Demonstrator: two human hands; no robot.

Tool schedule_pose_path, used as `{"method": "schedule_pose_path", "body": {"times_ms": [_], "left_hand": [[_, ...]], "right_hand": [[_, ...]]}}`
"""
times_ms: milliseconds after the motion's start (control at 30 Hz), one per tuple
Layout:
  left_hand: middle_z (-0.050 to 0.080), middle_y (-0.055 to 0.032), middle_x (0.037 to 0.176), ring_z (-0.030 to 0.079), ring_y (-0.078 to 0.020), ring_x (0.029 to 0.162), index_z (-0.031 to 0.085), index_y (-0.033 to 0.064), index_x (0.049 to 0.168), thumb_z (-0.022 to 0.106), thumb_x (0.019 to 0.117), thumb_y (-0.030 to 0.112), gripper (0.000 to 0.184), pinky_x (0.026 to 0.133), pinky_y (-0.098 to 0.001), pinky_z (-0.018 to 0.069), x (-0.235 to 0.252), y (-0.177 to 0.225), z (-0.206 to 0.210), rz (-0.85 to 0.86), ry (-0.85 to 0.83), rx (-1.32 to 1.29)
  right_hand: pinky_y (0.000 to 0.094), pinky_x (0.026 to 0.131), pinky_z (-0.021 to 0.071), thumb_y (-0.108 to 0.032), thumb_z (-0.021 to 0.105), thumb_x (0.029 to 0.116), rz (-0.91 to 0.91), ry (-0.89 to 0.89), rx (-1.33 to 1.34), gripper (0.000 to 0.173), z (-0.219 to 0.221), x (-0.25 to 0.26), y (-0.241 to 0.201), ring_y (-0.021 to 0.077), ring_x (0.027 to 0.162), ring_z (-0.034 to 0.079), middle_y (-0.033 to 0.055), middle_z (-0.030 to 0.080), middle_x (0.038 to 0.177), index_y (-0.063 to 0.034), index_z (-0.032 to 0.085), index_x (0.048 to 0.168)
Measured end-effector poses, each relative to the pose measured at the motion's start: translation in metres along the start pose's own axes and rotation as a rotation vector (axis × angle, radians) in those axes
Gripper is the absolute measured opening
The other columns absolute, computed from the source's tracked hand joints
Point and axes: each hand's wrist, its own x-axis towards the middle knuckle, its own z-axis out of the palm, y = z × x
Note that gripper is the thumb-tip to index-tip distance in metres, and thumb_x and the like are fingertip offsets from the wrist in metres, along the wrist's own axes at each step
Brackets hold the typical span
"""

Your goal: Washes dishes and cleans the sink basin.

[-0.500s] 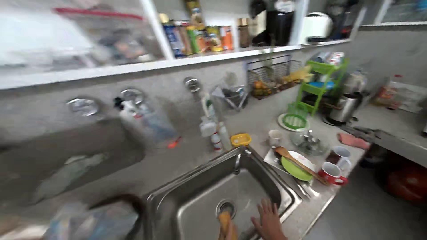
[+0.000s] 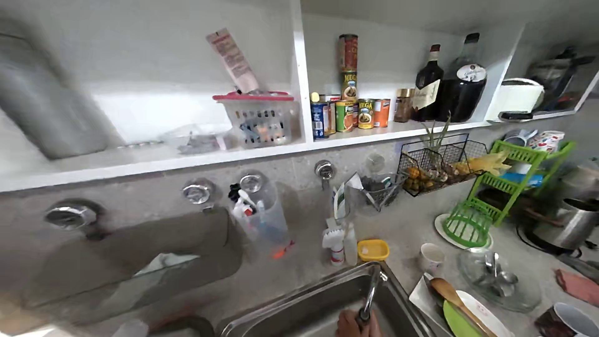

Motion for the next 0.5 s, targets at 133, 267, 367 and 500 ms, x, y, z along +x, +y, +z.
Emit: {"method": "schedule_pose_path", "body": {"times_ms": [133, 267, 367, 500], "left_hand": [[0.060, -0.0239, 0.136, 0.058, -0.0392, 0.127, 0.053, 0.0026, 0.143, 0.073, 0.0904, 0.043, 0.070, 0.107, -0.0587, 0.0452, 0.026, -0.011, 0.002, 0.093, -0.112, 0.010], [0.069, -0.0226, 0.109, 0.066, -0.0363, 0.105, 0.067, -0.0021, 0.116, 0.076, 0.0875, 0.022, 0.039, 0.093, -0.0541, 0.0525, 0.047, -0.019, 0.008, 0.240, -0.041, -0.087], [0.066, -0.0282, 0.107, 0.063, -0.0379, 0.105, 0.066, -0.0122, 0.108, 0.075, 0.0834, 0.004, 0.031, 0.096, -0.0497, 0.0499, 0.046, -0.022, 0.018, 0.342, 0.009, -0.277], [0.071, -0.0173, 0.105, 0.068, -0.0236, 0.097, 0.064, -0.0050, 0.121, 0.069, 0.0890, 0.004, 0.034, 0.090, -0.0420, 0.0546, 0.040, -0.034, 0.028, 0.255, 0.033, -0.487]], "right_hand": [[0.0418, 0.074, 0.0592, -0.077, 0.011, 0.0965, 0.024, -0.029, 0.304, 0.086, -0.027, 0.027, 0.028, 0.0208, 0.090, 0.069, 0.0103, 0.071, 0.101, -0.0099, 0.060, 0.119], [0.0422, 0.073, 0.0592, -0.077, 0.010, 0.0973, 0.036, -0.047, 0.187, 0.086, -0.030, 0.028, 0.033, 0.0220, 0.091, 0.070, 0.0105, 0.071, 0.104, -0.0106, 0.054, 0.130], [0.0395, 0.068, 0.0576, -0.067, 0.008, 0.1035, 0.005, 0.121, -0.031, 0.076, -0.022, 0.016, 0.032, 0.0189, 0.085, 0.068, 0.0085, 0.070, 0.101, -0.0120, 0.054, 0.130], [0.0517, 0.103, 0.0472, -0.039, 0.015, 0.1127, -0.226, 0.323, -0.388, 0.060, -0.013, 0.012, 0.052, 0.0325, 0.124, 0.058, 0.0254, 0.056, 0.141, -0.0025, 0.037, 0.155]]}}
